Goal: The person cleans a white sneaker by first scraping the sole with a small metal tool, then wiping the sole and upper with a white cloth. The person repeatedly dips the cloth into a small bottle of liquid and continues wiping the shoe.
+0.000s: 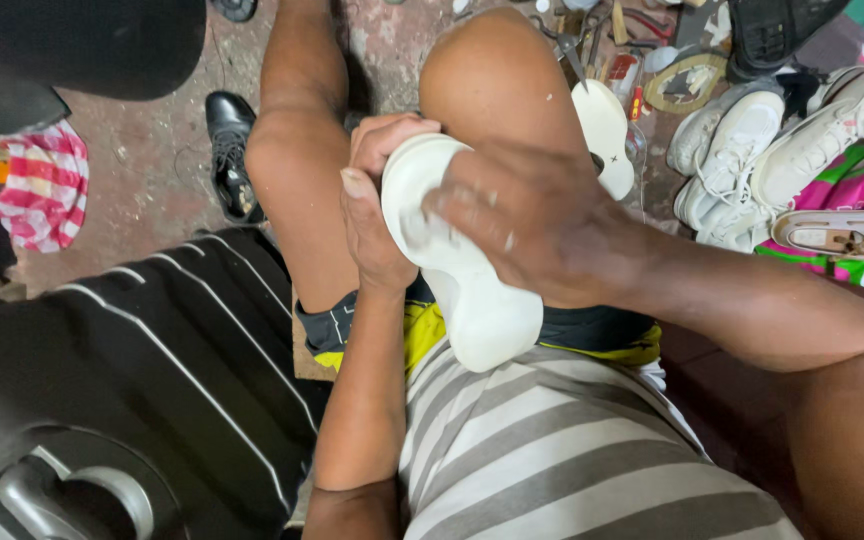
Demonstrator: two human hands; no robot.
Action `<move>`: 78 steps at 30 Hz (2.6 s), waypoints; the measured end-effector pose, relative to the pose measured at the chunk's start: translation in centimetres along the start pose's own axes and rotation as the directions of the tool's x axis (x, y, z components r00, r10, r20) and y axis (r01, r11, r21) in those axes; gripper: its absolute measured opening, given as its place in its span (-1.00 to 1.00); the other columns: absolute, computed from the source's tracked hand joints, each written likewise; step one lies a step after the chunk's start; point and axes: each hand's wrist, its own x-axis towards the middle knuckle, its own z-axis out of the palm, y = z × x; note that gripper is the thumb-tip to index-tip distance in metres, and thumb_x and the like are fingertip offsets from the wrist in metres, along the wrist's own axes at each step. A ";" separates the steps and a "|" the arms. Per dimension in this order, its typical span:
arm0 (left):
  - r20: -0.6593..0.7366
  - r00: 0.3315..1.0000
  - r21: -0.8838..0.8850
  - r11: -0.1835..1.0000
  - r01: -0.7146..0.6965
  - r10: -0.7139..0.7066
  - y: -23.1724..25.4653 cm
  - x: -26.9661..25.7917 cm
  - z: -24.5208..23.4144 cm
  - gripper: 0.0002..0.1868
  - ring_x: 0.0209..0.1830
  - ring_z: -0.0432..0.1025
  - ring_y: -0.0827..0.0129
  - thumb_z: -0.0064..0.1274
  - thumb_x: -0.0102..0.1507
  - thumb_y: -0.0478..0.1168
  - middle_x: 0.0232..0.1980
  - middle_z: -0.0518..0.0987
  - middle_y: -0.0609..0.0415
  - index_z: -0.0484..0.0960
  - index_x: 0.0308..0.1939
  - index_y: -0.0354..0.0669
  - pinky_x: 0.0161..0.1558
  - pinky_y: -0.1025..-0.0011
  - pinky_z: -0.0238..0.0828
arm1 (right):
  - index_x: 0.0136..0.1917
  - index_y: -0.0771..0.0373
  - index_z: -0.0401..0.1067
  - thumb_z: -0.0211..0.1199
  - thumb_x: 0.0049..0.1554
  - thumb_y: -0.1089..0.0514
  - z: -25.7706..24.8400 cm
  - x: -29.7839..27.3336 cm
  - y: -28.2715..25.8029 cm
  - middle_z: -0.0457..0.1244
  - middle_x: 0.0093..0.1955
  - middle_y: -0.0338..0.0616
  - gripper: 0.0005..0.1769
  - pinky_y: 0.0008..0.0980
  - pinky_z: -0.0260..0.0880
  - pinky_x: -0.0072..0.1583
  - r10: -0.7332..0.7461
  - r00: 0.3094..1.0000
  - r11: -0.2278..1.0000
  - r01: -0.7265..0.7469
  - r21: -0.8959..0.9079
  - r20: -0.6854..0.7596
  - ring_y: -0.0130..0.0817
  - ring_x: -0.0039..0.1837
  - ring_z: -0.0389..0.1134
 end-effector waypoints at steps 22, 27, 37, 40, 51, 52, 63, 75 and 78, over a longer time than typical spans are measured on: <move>0.051 0.997 -0.317 0.948 -0.035 0.054 0.8 -0.2 -1.6 -0.33 0.12 0.34 0.12 -0.28 0.36 0.27 -0.01 0.50 -0.19 0.52 0.01 -0.33 0.40 0.11 0.15 | 0.04 0.27 0.41 0.34 0.14 0.29 0.0 -2.6 -0.6 0.32 -0.08 -0.14 -0.80 -0.39 0.30 -0.10 0.348 0.933 0.781 -0.231 0.580 -0.097 -0.39 -0.10 0.36; 0.033 0.997 -0.235 0.970 -0.058 0.068 1.1 0.1 -0.5 -0.24 0.08 0.36 0.13 -0.56 0.49 0.27 -0.02 0.51 -0.21 0.52 0.00 -0.37 0.42 0.12 0.17 | 0.08 0.27 0.37 0.42 0.15 0.29 -0.7 -0.7 -1.7 0.30 0.00 -0.08 -0.72 -0.33 0.38 -0.05 0.294 0.926 0.910 -0.196 0.366 -0.238 -0.24 -0.01 0.42; 0.082 0.997 -0.003 1.000 -0.006 0.006 2.8 -0.4 0.2 -0.08 0.26 0.35 0.10 -0.62 0.45 0.38 0.12 0.53 -0.21 0.57 0.08 -0.44 0.36 0.22 0.16 | 0.06 0.29 0.44 0.40 -0.04 0.35 -3.9 3.1 -2.2 0.26 -0.03 -0.03 -0.62 -0.13 0.37 -0.01 0.103 0.979 0.991 -0.086 0.100 -0.178 -0.06 0.00 0.36; 0.093 0.996 0.044 0.999 0.012 -0.016 2.7 -0.2 0.5 0.01 0.26 0.35 0.10 -0.69 0.43 0.45 0.11 0.54 -0.21 0.57 0.08 -0.46 0.41 0.21 0.16 | 0.10 0.23 0.47 0.45 -0.02 0.27 -3.9 3.7 -2.4 0.23 -0.05 -0.07 -0.61 -0.11 0.35 -0.01 0.011 0.994 0.999 -0.007 0.037 -0.109 -0.08 0.02 0.32; 0.068 0.996 -0.033 0.998 0.055 -0.053 0.9 -0.3 -0.2 0.17 0.23 0.37 0.18 -0.90 0.38 0.56 0.09 0.53 -0.17 0.56 0.07 -0.44 0.39 0.33 0.18 | 0.19 0.22 0.54 0.41 0.08 0.22 -0.8 0.4 -0.9 0.26 0.02 -0.21 -0.62 -0.28 0.45 0.00 -0.170 0.981 0.985 0.165 -0.059 -0.092 -0.30 0.02 0.32; 0.066 0.995 -0.093 0.992 0.079 -0.073 0.5 -0.2 -0.2 0.16 0.22 0.35 0.19 -0.88 0.38 0.56 0.12 0.51 -0.16 0.54 0.09 -0.44 0.39 0.33 0.18 | 0.17 0.20 0.54 0.42 0.04 0.22 -0.5 0.0 -0.8 0.27 0.01 -0.23 -0.60 -0.28 0.45 -0.02 -0.170 0.983 0.984 0.167 -0.056 -0.064 -0.31 0.01 0.32; 0.043 0.995 -0.158 0.983 0.096 -0.091 -0.6 -0.7 -0.7 0.16 0.23 0.33 0.23 -0.78 0.36 0.61 0.12 0.49 -0.16 0.52 0.10 -0.45 0.39 0.32 0.20 | 0.09 0.20 0.53 0.41 0.01 0.25 0.6 -0.8 -0.7 0.27 -0.10 -0.21 -0.66 -0.31 0.37 -0.15 -0.079 0.995 0.996 0.076 -0.051 -0.068 -0.28 -0.09 0.32; 0.119 0.982 -0.123 0.979 0.163 -0.148 0.3 0.1 -1.7 -0.40 0.20 0.34 0.29 -0.01 0.39 0.13 0.17 0.45 -0.12 0.47 0.17 -0.40 0.34 0.39 0.23 | 0.16 0.13 0.51 0.41 0.08 0.32 1.9 -1.4 0.3 0.31 0.00 -0.21 -0.64 -0.26 0.40 -0.06 0.020 0.973 0.996 -0.041 -0.084 -0.229 -0.22 0.00 0.37; 0.055 0.961 -0.197 0.941 0.276 -0.270 -0.7 -0.4 -2.4 -0.47 0.16 0.38 0.32 -0.03 0.40 0.07 0.13 0.49 -0.08 0.46 0.18 -0.36 0.28 0.40 0.29 | 0.09 0.16 0.51 0.44 -0.03 0.24 3.0 -2.8 -0.2 0.30 -0.11 -0.18 -0.62 -0.25 0.43 -0.08 -0.017 0.999 0.997 0.015 0.069 0.027 -0.23 -0.08 0.38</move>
